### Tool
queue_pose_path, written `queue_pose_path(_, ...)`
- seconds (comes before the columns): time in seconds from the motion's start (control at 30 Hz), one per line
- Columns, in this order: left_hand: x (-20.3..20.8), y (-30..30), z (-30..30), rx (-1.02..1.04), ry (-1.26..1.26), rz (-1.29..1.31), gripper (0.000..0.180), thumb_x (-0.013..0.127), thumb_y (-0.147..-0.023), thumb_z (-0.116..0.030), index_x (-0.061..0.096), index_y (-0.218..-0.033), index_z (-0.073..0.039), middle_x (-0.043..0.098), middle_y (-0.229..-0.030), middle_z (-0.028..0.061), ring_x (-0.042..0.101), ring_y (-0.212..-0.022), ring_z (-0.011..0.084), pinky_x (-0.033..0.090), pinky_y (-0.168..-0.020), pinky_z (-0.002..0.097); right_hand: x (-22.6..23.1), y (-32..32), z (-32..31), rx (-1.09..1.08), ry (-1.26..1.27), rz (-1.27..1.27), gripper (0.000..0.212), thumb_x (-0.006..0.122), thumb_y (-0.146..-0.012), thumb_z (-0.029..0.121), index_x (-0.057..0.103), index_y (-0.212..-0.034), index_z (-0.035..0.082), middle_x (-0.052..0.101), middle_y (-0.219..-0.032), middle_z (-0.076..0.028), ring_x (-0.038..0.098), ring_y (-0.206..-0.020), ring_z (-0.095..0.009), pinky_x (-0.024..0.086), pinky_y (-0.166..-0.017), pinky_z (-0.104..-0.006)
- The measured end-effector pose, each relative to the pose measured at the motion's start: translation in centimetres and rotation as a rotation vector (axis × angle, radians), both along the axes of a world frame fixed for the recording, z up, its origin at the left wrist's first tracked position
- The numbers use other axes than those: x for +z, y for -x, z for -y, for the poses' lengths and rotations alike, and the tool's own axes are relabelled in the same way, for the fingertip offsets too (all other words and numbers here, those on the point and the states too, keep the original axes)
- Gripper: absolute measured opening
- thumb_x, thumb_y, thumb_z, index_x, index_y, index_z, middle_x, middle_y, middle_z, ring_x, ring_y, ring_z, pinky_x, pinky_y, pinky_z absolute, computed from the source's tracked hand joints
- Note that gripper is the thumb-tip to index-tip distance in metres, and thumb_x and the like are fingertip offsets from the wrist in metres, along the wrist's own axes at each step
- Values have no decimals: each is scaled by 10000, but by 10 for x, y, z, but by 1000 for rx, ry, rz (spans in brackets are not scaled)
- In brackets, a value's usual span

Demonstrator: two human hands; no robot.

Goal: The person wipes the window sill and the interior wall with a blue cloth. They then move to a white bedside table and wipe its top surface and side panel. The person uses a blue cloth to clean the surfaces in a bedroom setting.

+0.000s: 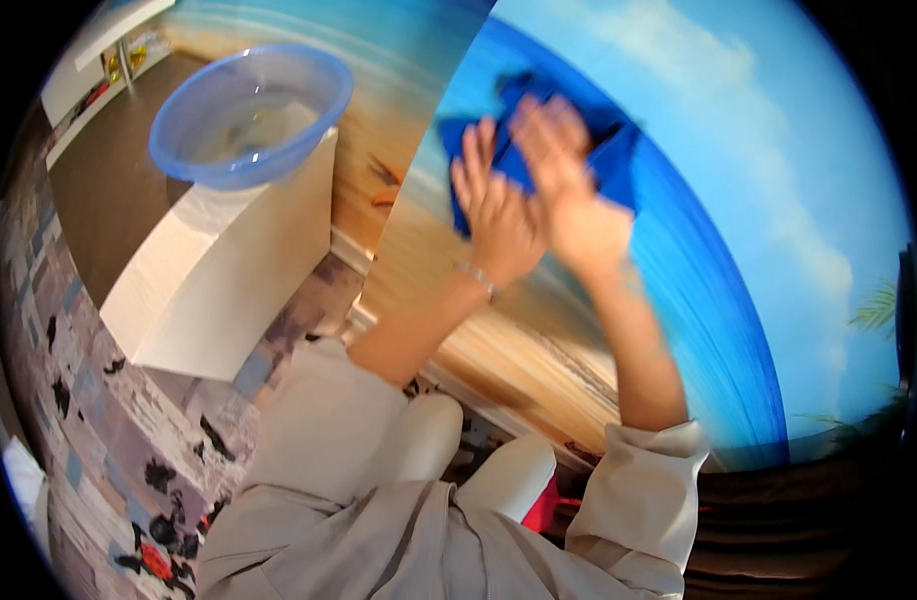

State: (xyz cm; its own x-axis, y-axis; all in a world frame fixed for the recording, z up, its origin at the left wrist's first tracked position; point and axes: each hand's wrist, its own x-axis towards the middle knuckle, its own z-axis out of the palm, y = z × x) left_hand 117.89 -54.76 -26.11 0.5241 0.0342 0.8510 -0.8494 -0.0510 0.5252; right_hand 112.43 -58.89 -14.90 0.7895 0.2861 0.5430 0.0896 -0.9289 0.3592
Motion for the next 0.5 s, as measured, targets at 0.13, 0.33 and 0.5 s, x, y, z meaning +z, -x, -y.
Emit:
queue_pose_path(0.13, 88, -28, -20, 76, 69, 42, 439, 431, -880, -297, 430, -1156, 44, 212, -1450, 261, 161, -1357, 418, 117, -1058, 545, 64, -23, -35, -157, 228, 544, 525, 496, -745, 162, 507, -1263, 75, 417, -1383, -91, 334, -1309, -274, 210, -1042, -478)
queue_pose_path(0.33, -5, -23, -9, 92, 132, -93, 482, 417, -894, -284, 397, -1279, 4, 178, -1479, 226, 162, -1358, 423, 102, -1059, 566, -23, -25, -28, -70, 72, 235, 658, 649, -677, 127, 470, -1308, 181, 392, -1406, 21, 303, -1330, -193, 242, -1023, -519)
queue_pose_path(0.5, -74, 41, 5, 84, 238, -590, 616, 387, -925, -350, 197, -1432, -58, 204, -1490, 138, 173, -1369, 293, 118, -1098, 426, -158, -11, -26, -42, 232, -207, 412, 473, -854, 209, 528, -1238, 69, 432, -1384, -34, 408, -1267, -239, 314, -1020, -414)
